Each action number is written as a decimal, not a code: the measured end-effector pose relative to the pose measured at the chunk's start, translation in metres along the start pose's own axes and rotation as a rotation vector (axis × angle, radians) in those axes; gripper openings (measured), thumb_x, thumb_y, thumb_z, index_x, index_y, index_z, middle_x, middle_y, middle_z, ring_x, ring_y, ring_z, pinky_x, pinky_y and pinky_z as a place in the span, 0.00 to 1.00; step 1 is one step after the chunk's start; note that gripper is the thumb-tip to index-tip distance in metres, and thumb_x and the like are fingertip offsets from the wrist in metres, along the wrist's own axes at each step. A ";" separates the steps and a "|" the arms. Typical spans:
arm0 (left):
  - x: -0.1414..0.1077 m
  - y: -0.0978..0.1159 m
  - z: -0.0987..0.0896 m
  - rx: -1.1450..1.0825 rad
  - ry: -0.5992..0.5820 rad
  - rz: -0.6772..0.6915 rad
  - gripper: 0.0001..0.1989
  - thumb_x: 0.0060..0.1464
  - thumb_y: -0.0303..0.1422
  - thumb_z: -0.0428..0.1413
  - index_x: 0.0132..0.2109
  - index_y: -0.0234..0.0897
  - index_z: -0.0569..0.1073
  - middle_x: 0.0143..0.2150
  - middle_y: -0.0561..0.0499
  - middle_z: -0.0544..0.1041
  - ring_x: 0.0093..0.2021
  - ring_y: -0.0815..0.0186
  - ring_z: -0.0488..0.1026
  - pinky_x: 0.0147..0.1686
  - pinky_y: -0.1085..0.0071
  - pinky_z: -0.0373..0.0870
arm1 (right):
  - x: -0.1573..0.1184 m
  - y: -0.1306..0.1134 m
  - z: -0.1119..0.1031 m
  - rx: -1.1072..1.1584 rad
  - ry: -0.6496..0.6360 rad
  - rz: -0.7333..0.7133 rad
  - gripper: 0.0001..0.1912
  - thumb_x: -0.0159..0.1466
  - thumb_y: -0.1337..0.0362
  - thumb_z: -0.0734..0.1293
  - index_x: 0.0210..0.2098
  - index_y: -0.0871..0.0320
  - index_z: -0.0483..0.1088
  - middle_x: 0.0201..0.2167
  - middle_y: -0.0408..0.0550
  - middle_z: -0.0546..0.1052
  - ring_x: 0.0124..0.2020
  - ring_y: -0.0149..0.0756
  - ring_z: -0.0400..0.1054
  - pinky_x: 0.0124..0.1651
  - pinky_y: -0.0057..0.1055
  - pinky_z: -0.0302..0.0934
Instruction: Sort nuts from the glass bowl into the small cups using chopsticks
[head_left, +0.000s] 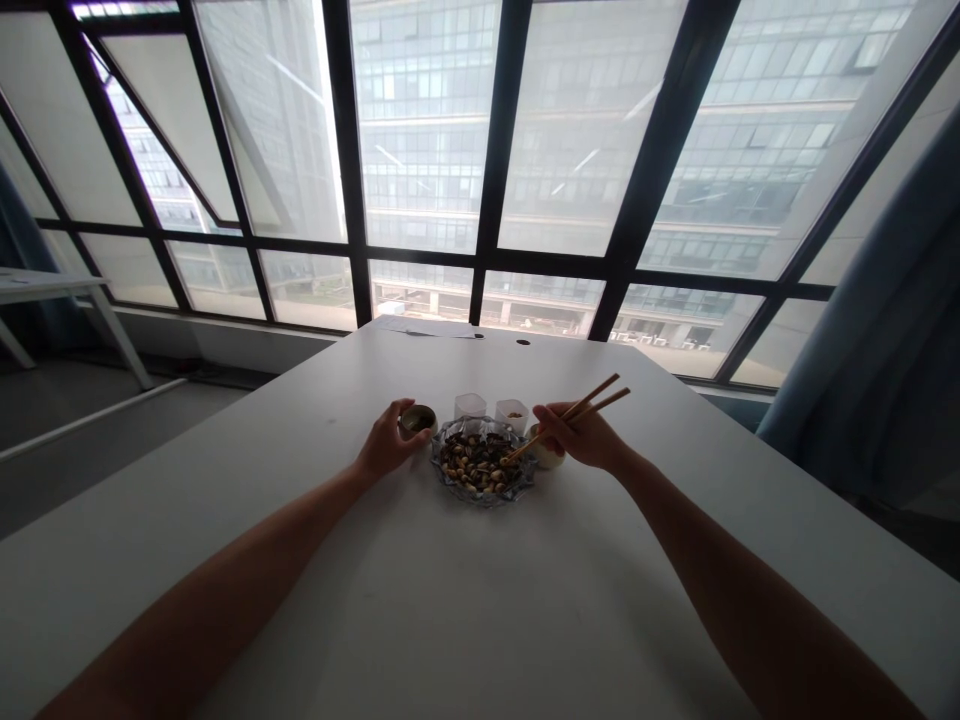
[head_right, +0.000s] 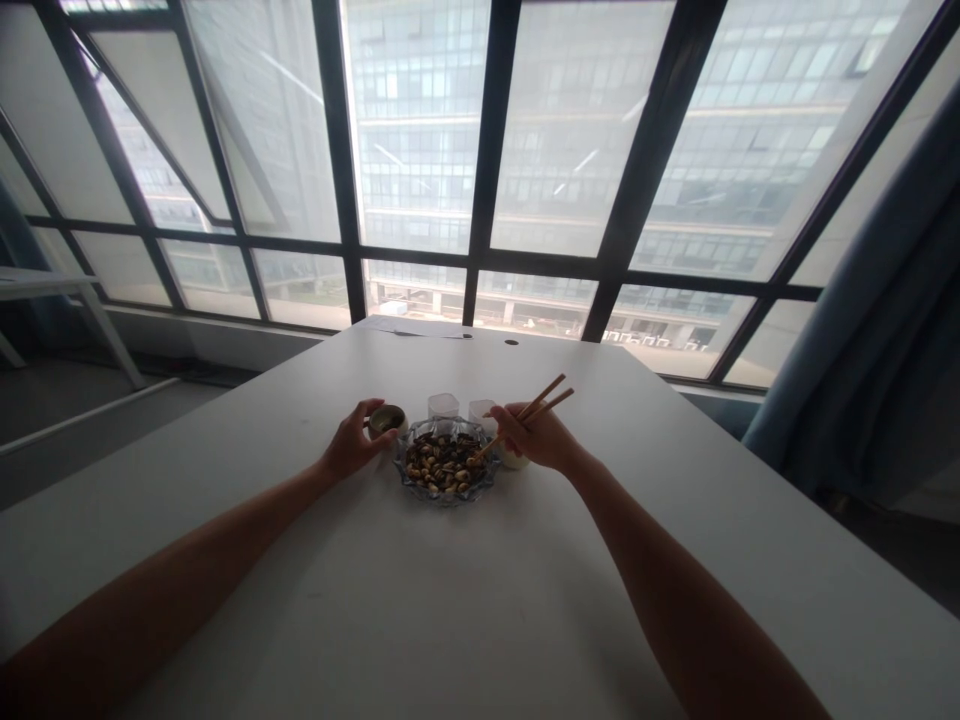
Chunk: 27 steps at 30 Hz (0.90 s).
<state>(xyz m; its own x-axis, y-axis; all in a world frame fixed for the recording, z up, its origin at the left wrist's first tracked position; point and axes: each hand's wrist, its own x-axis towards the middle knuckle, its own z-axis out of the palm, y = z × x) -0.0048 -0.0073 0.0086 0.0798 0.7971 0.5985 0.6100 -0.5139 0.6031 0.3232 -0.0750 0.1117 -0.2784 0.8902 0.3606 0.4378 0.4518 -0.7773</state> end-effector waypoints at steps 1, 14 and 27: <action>0.000 0.000 0.000 0.002 -0.005 -0.005 0.28 0.50 0.46 0.60 0.55 0.37 0.66 0.53 0.41 0.77 0.50 0.55 0.77 0.51 0.56 0.75 | 0.001 0.000 0.000 0.016 0.035 0.007 0.33 0.59 0.33 0.64 0.20 0.58 0.70 0.12 0.44 0.71 0.13 0.29 0.63 0.16 0.25 0.57; 0.002 -0.007 0.002 -0.001 0.021 0.020 0.29 0.49 0.47 0.62 0.54 0.37 0.68 0.52 0.40 0.77 0.49 0.54 0.76 0.49 0.55 0.75 | 0.014 0.013 -0.007 0.194 0.480 0.127 0.34 0.56 0.33 0.67 0.18 0.60 0.70 0.10 0.48 0.70 0.08 0.28 0.60 0.11 0.25 0.55; 0.033 0.022 0.009 0.204 -0.074 0.105 0.31 0.53 0.52 0.59 0.57 0.37 0.69 0.58 0.37 0.74 0.61 0.46 0.69 0.59 0.48 0.67 | 0.009 0.012 -0.021 0.064 0.570 -0.083 0.35 0.59 0.31 0.62 0.20 0.58 0.68 0.11 0.46 0.70 0.11 0.28 0.62 0.13 0.24 0.55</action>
<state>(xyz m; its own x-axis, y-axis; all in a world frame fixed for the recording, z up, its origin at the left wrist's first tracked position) 0.0185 0.0107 0.0366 0.2045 0.7675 0.6076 0.7410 -0.5270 0.4162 0.3438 -0.0601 0.1165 0.2024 0.7507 0.6289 0.3768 0.5330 -0.7576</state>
